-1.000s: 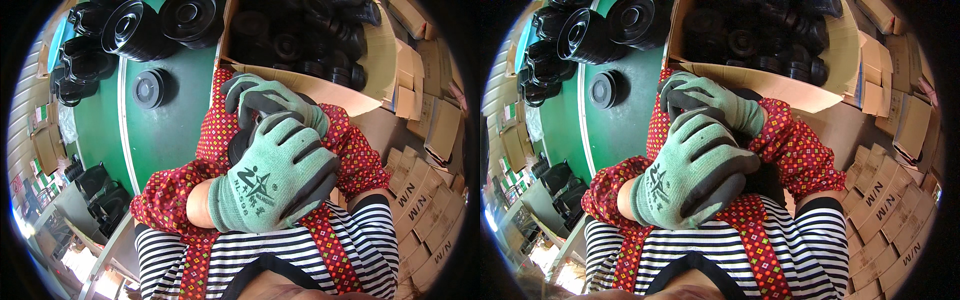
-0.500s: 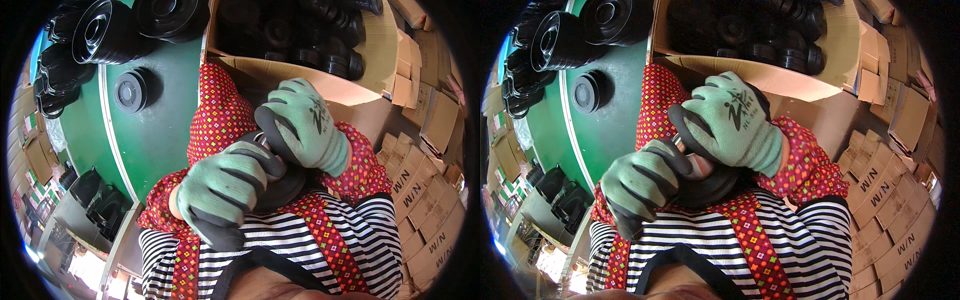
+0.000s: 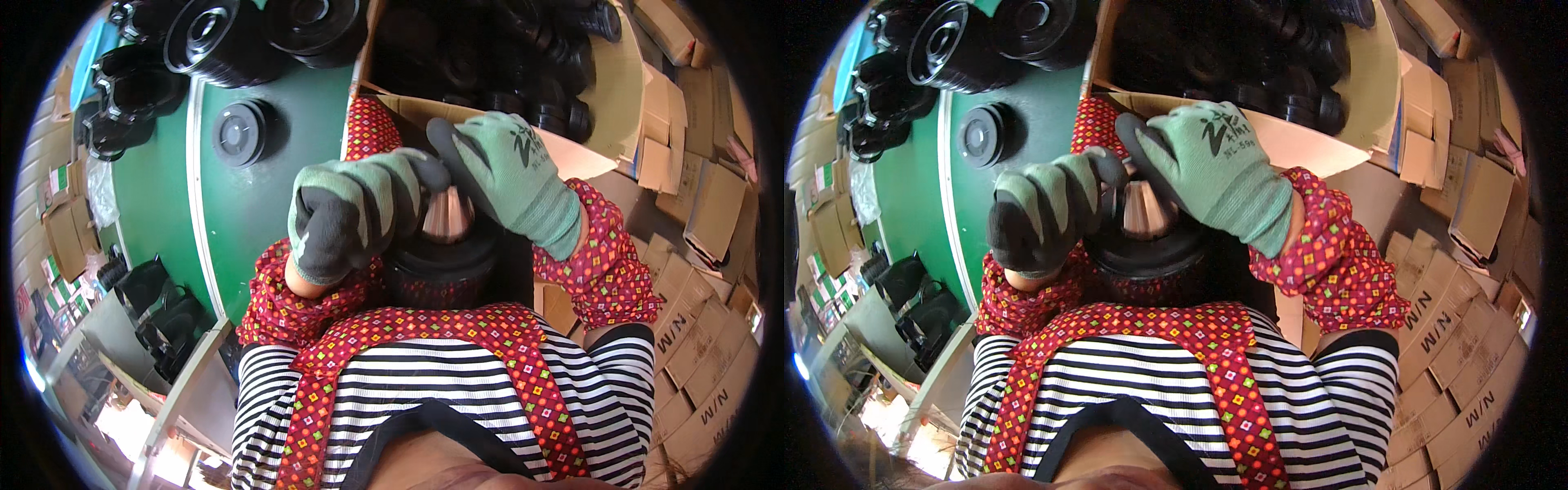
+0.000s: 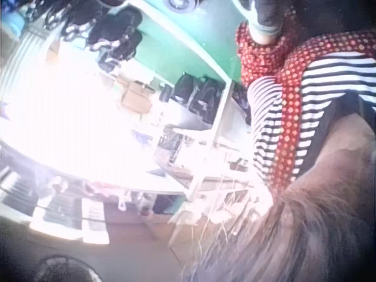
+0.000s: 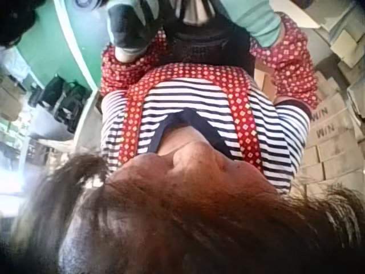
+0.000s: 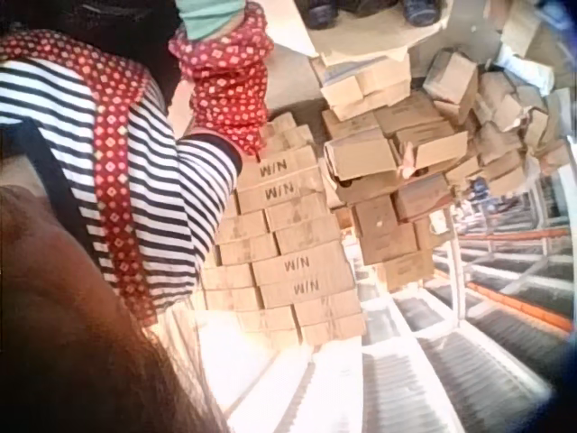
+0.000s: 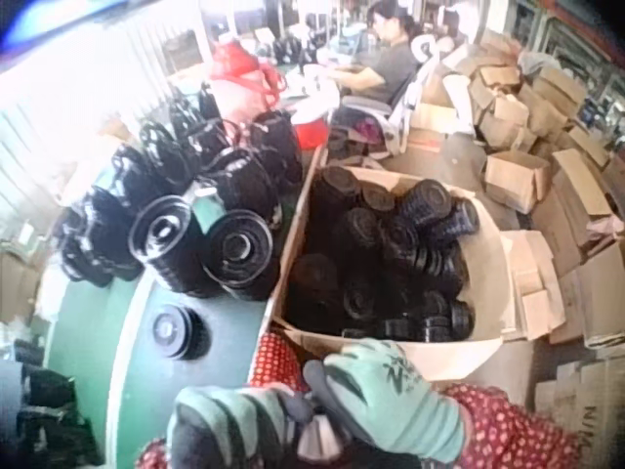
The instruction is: The person repeatedly picks up a black kettle body and a lid, inserts a metal rod into the kettle, and secures the lid. The assembled kettles are placed on a green table next to other completed units.
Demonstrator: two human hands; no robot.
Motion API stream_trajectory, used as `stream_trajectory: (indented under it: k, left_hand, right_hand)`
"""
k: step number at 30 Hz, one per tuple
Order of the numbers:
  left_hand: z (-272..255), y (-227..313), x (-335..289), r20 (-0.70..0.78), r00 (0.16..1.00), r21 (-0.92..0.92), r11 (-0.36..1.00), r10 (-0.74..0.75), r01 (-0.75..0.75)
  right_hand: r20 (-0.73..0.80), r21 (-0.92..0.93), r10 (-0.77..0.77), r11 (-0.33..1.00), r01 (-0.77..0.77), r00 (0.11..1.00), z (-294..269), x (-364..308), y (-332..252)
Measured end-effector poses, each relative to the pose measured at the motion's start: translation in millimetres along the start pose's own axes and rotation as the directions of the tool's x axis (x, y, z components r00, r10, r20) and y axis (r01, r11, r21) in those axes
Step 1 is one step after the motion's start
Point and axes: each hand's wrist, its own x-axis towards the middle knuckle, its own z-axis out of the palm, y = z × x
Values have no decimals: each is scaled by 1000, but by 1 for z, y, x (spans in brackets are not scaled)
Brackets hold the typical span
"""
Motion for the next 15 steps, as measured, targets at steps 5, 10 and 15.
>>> stream_trajectory:
  k: [5,10,15]
  left_hand:
    - [-10,51,-16,124,950,738,613,287,-281]
    - [-66,55,-76,250,957,933,-302,150,-197]
    - [-162,18,-156,158,986,839,-521,-43,-157]
  right_hand:
    - [-464,33,-101,991,132,880,-14,5,-20]
    - [-62,560,-6,828,40,998,9,-58,-21]
    - [-123,346,-72,932,111,990,21,-83,-47]
